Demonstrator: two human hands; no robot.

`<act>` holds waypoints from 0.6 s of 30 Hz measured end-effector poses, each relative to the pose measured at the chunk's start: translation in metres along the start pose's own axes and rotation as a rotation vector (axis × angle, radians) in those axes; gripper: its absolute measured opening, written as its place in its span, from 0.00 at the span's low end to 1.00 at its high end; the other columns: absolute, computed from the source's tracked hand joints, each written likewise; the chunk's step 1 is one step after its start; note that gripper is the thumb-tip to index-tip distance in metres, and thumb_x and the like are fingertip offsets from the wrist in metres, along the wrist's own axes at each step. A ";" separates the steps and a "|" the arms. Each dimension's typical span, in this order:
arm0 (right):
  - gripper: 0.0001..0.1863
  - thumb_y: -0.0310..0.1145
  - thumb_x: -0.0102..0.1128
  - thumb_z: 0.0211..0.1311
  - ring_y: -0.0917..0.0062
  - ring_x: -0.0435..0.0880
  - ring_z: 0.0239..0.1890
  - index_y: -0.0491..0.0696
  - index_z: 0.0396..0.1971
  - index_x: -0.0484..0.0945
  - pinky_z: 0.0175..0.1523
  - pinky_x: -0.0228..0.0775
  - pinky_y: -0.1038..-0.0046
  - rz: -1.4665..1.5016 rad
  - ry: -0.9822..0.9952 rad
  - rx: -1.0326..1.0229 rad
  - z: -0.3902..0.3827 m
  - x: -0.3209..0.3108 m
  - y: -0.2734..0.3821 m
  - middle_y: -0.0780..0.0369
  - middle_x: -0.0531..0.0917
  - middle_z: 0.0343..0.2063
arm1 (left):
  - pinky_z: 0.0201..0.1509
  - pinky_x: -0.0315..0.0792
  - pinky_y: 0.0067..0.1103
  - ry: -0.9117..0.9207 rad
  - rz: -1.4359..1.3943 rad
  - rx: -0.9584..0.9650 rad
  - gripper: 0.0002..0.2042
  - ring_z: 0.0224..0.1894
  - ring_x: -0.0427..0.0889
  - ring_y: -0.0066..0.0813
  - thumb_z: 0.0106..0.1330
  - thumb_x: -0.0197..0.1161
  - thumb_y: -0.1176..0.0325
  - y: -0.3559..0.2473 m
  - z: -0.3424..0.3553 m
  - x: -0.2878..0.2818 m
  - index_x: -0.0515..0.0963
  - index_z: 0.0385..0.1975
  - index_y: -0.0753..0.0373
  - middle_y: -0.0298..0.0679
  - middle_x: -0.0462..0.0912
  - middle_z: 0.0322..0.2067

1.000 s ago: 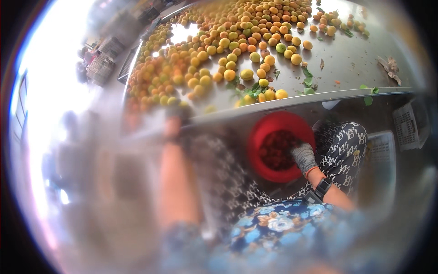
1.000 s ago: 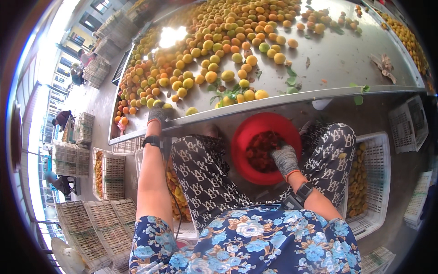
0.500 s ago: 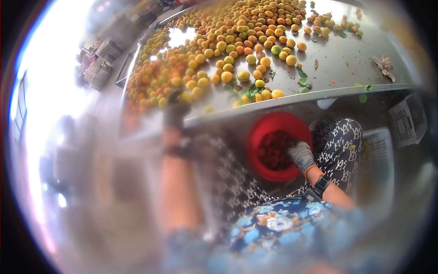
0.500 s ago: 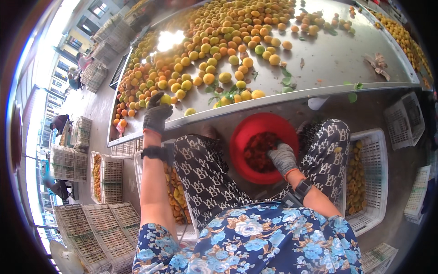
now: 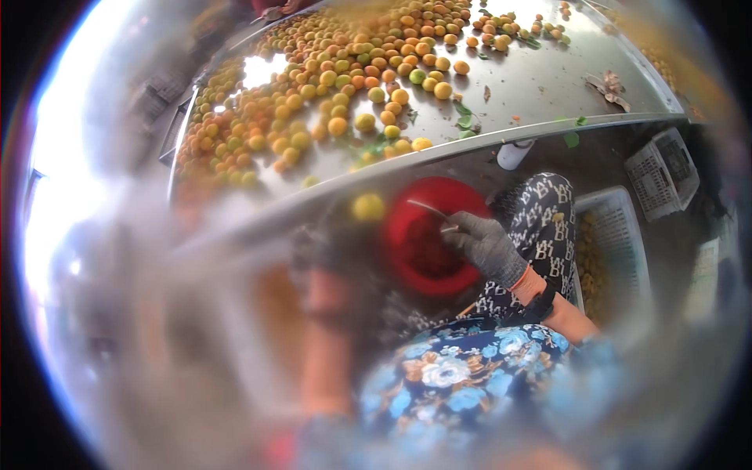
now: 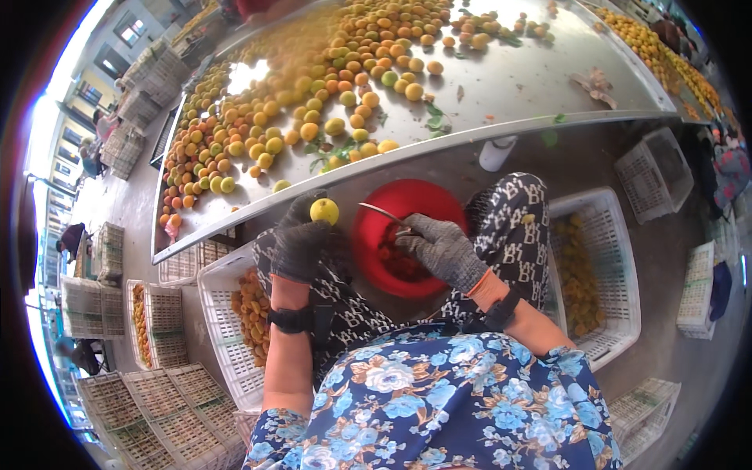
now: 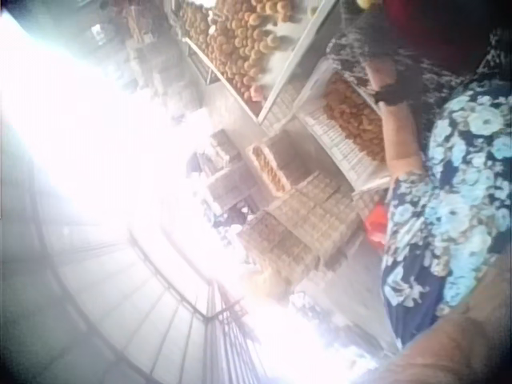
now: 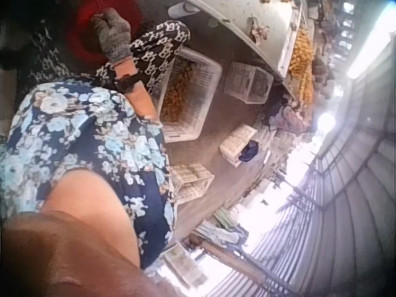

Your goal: The person is trimming the stems off small yellow fruits using a curved blade over a red bowl.

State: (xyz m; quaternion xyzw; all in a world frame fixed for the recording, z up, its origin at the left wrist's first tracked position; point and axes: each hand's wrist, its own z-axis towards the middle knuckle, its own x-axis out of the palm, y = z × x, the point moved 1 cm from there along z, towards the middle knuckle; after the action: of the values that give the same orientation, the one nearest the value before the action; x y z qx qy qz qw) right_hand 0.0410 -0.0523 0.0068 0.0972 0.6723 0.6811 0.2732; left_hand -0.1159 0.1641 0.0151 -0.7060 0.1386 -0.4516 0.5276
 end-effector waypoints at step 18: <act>0.14 0.44 0.63 0.63 0.57 0.84 0.32 0.51 0.41 0.80 0.37 0.76 0.58 -0.587 -0.043 -0.323 -0.025 -0.003 0.019 0.55 0.83 0.28 | 0.53 0.78 0.21 0.036 0.335 -0.018 0.23 0.48 0.80 0.23 0.54 0.72 0.79 0.024 -0.036 0.038 0.78 0.52 0.63 0.36 0.83 0.46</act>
State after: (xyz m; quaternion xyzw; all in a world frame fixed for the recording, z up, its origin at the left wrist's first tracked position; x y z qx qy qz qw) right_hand 0.0263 -0.0748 0.0236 -0.1309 0.5490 0.6689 0.4838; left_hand -0.1160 0.1068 0.0141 -0.6694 0.2680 -0.3688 0.5866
